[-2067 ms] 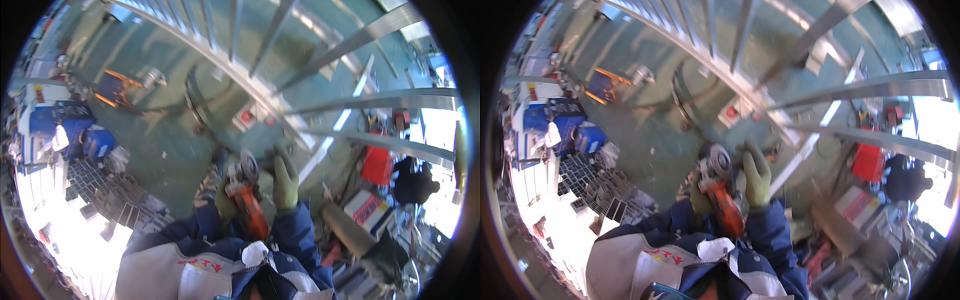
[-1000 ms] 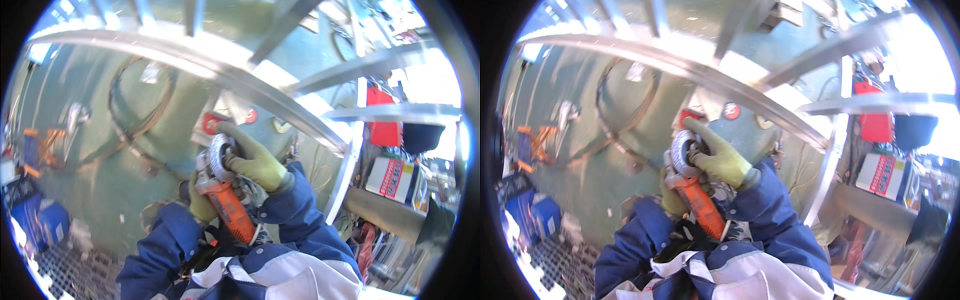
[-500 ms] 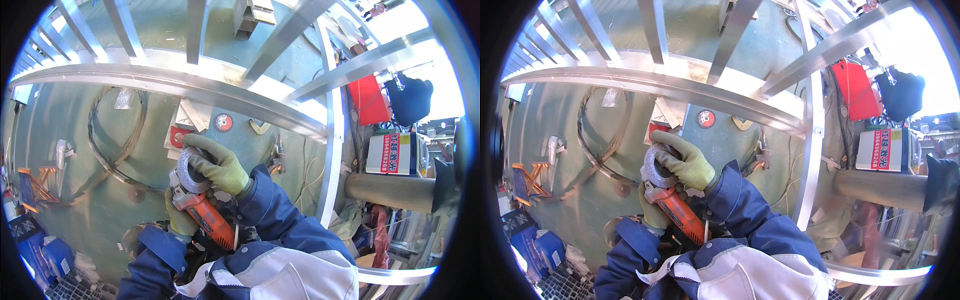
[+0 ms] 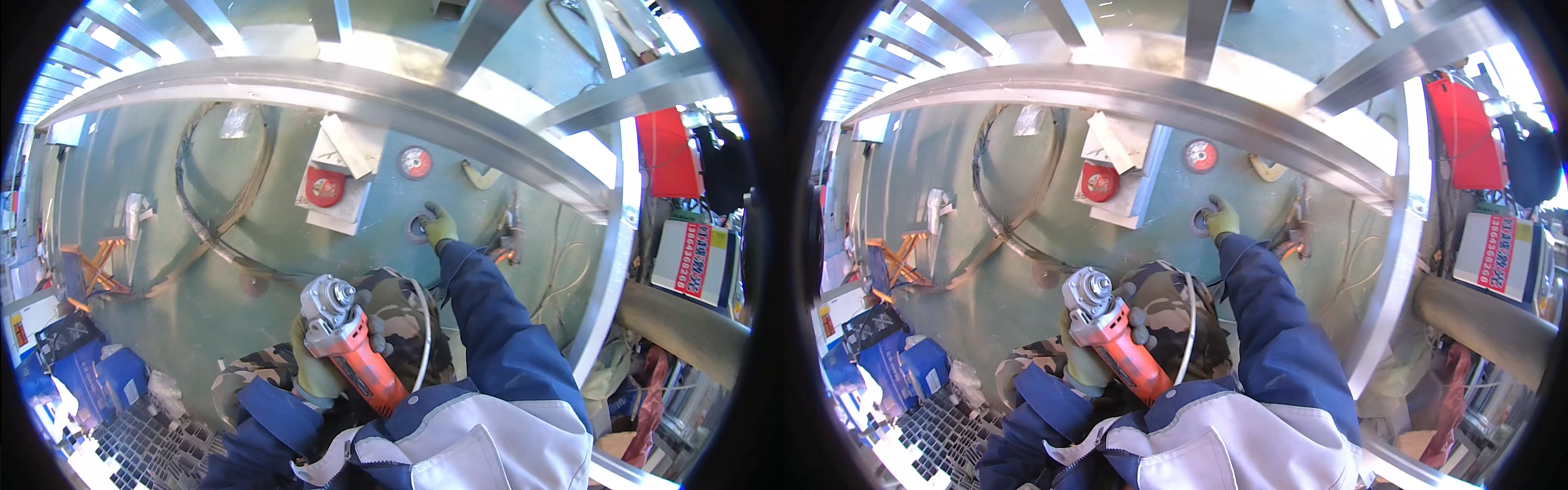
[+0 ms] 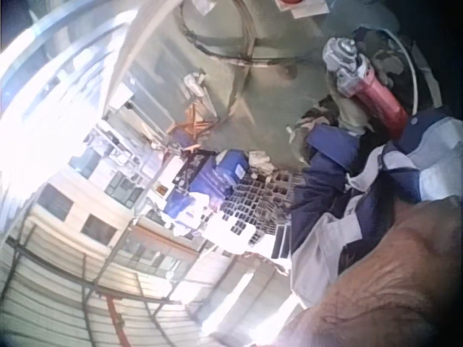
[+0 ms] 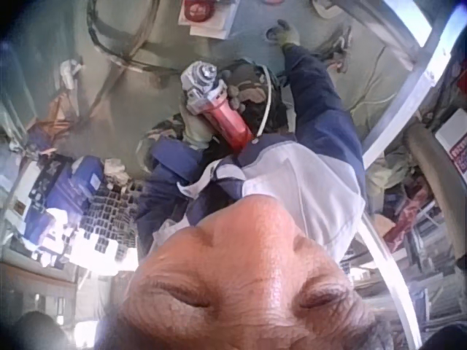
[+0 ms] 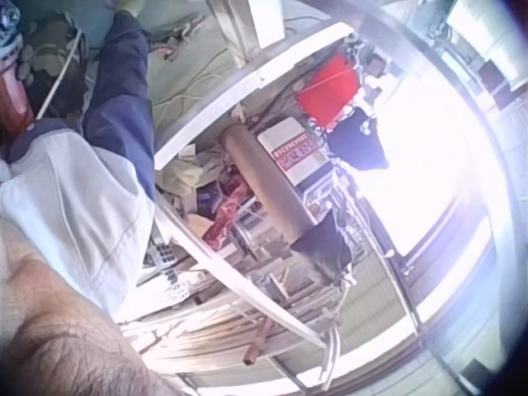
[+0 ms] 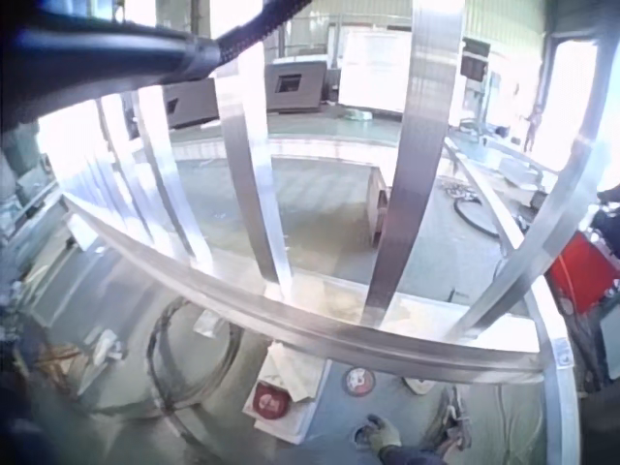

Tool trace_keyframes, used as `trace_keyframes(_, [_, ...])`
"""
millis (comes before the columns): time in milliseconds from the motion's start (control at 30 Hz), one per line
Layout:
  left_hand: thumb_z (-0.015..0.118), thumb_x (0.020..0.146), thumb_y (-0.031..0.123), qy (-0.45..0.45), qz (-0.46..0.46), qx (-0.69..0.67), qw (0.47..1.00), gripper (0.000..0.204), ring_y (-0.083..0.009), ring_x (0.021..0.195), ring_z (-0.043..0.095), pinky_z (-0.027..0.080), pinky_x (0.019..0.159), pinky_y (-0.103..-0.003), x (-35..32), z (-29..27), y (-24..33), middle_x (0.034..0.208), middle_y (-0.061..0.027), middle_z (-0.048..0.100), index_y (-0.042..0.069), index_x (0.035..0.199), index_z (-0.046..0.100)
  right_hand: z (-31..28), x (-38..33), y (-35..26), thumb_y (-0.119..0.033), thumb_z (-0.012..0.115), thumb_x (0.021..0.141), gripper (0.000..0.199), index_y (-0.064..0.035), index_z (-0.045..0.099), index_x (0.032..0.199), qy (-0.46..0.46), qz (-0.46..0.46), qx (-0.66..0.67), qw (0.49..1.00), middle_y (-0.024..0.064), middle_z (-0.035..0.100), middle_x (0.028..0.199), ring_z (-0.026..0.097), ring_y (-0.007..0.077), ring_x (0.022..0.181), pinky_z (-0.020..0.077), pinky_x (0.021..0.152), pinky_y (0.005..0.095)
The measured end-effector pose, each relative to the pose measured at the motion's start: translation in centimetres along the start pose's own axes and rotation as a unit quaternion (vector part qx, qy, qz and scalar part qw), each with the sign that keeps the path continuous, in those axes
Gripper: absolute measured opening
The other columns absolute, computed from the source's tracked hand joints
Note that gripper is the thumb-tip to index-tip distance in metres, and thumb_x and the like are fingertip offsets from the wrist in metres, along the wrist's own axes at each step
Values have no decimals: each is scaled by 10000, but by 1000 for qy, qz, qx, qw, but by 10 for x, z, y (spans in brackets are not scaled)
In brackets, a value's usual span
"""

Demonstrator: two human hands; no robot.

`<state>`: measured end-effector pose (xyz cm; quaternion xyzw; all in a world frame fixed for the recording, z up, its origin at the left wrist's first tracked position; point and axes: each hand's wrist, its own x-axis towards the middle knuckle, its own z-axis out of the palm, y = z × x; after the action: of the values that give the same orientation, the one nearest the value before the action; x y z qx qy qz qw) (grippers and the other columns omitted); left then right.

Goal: The person assembles a metal frame by drilling holes into metal bars and then grinding the edges smooth. They repeatedly reposition the bars and use a power drill and angle grinder to complete the assembly.

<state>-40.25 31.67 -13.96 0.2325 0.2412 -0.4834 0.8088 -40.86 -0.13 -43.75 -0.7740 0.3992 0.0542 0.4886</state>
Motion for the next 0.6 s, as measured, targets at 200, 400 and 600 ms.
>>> trace_keyframes(200, [608, 901, 723, 17, 51, -11, 998, 972, -377, 879, 709, 591, 824, -579, -14, -15, -5, 1184, -194, 675, 7, 1546, 475, 22, 71, -38, -515, 808, 833, 895, -130, 464, 1564, 160, -165, -279, 932, 176, 535, 1518, 542, 445, 1335, 488, 1089, 538])
trace_keyframes(400, [557, 952, 692, -1, 54, -61, 997, 912, -387, 881, 704, 578, 875, -576, -18, -25, -10, 1165, -189, 685, -14, 1525, 489, 25, 107, -60, -545, 856, 758, 971, -109, 475, 1538, 126, -195, -392, 890, 153, 536, 1504, 549, 404, 1313, 511, 1021, 512])
trace_keyframes(600, [482, 911, 793, 9, 51, -36, 998, 1039, -362, 933, 712, 597, 878, -523, -6, -22, -10, 1086, -193, 720, -74, 1483, 501, 16, 85, -39, -383, 579, 1023, 487, -70, 578, 1396, 83, -140, -401, 901, 210, 710, 1236, 697, 433, 1111, 552, 885, 553])
